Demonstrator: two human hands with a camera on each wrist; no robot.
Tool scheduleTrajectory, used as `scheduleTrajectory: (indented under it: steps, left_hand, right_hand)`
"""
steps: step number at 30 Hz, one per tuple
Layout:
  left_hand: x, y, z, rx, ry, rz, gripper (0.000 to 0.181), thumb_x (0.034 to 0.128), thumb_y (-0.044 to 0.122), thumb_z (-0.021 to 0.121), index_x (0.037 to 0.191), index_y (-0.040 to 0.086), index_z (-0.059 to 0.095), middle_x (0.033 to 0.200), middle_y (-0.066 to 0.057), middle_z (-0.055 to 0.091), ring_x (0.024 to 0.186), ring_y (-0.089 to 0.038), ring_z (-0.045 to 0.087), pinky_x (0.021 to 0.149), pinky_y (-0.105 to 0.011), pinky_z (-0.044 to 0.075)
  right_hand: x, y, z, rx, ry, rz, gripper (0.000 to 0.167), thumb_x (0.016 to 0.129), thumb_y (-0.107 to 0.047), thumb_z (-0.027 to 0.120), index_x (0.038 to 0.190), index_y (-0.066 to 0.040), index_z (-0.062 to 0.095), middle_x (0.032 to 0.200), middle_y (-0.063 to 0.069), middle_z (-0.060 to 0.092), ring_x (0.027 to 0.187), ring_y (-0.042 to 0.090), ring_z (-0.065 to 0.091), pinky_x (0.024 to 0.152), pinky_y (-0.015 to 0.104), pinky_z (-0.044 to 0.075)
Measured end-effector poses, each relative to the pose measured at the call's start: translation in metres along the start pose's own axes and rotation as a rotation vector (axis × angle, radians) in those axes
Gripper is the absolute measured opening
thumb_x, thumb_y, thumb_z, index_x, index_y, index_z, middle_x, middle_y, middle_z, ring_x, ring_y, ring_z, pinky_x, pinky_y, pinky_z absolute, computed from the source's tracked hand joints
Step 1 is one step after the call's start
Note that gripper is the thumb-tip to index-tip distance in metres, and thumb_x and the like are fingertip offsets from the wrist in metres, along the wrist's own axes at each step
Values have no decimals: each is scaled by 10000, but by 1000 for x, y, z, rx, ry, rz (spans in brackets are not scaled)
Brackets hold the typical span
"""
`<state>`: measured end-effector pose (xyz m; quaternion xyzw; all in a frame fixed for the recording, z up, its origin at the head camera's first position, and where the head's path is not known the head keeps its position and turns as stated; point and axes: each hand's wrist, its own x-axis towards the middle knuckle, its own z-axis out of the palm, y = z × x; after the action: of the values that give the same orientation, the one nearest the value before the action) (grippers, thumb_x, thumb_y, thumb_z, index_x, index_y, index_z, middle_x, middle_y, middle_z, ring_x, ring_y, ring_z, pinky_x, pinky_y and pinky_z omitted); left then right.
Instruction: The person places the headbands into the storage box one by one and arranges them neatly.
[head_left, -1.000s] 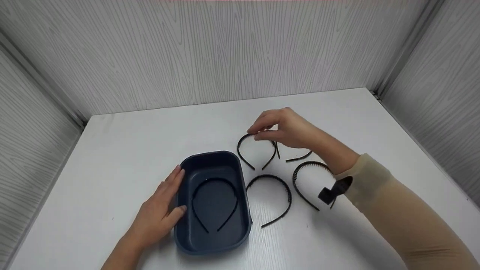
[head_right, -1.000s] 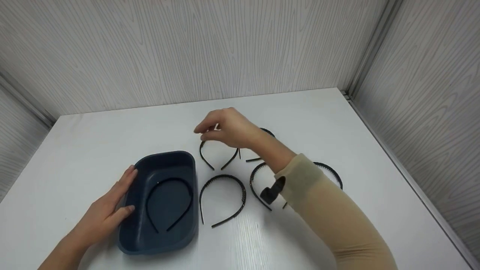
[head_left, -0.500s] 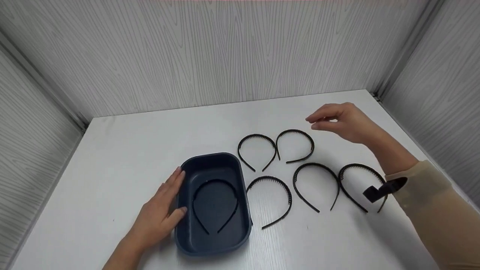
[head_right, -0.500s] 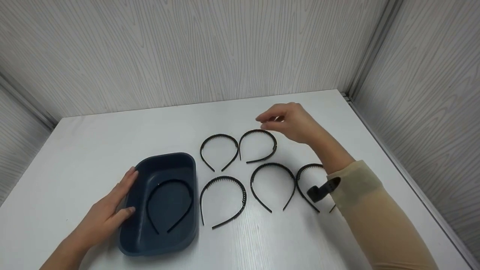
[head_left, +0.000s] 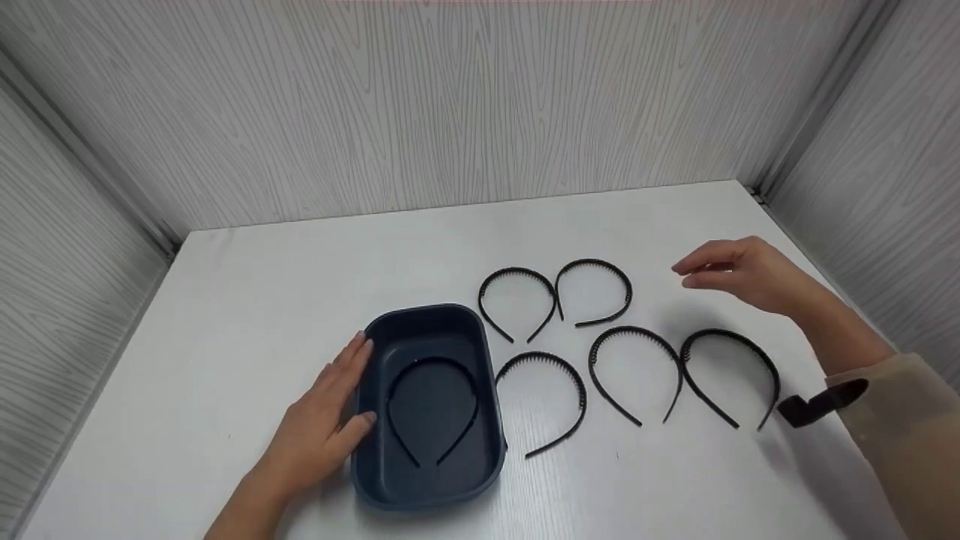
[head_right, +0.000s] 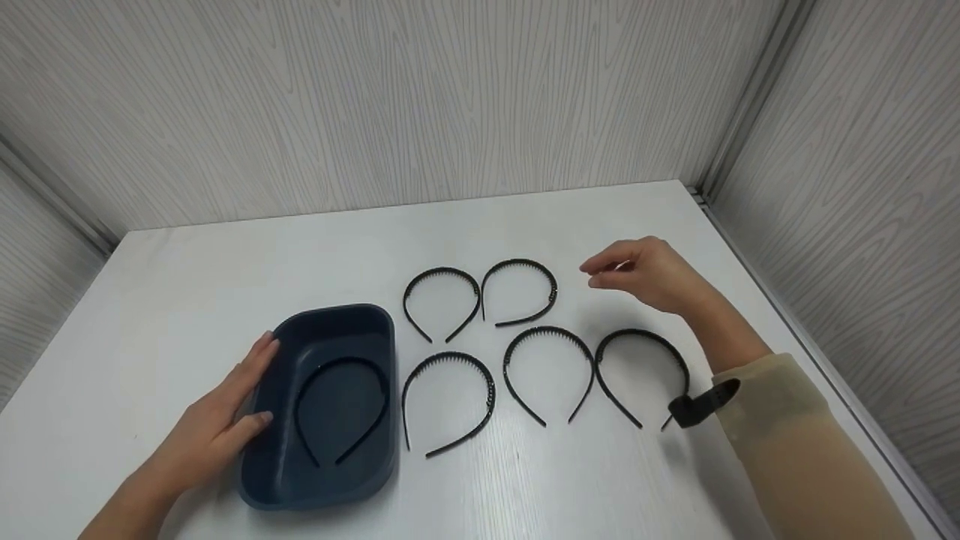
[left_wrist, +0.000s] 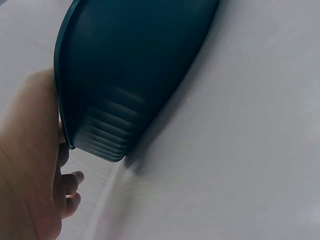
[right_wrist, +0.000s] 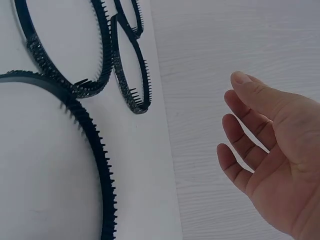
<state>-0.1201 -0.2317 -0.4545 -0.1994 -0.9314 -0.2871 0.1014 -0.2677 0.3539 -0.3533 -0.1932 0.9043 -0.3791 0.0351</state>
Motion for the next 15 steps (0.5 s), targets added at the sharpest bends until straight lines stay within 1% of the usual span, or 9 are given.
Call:
scheduleTrajectory:
  steps: [2,6,11,15]
  left_hand:
    - [0,0,0,0,-4,1,878,936,200,641,1714,206,233,1772,36,180,1601,-196,234,1298,-394,195]
    - [0,0,1,-2,-7,0,879,943,202,644,1715,213,225,1773,26,181,1602,-200,230,1299,-370,183]
    - [0,1,1,0,-3,2,880,943,203,647,1715,213,226,1772,22,186,1601,-199,232,1295,-427,215]
    - [1,1,1,-2,-1,4,876,944,205,646,1714,206,229,1771,23,187,1603,-202,228,1296,-415,211]
  right_hand:
    - [-4,8,0,17,-17,15,215,983,-189,779,1189,-136,818,1199,17,764,1079,38,676,882,159,538]
    - [-11,21,1,25,-53,13,232,991,-217,771,1195,-114,811,1219,70,763,1089,46,683,887,158,539]
    - [-16,34,1,25,-74,33,269,986,-218,776,1205,-62,800,1212,73,767,1090,51,685,879,162,542]
    - [-19,41,3,18,-97,55,283,986,-206,775,1217,-43,791,1220,75,765,1096,59,681,878,170,544]
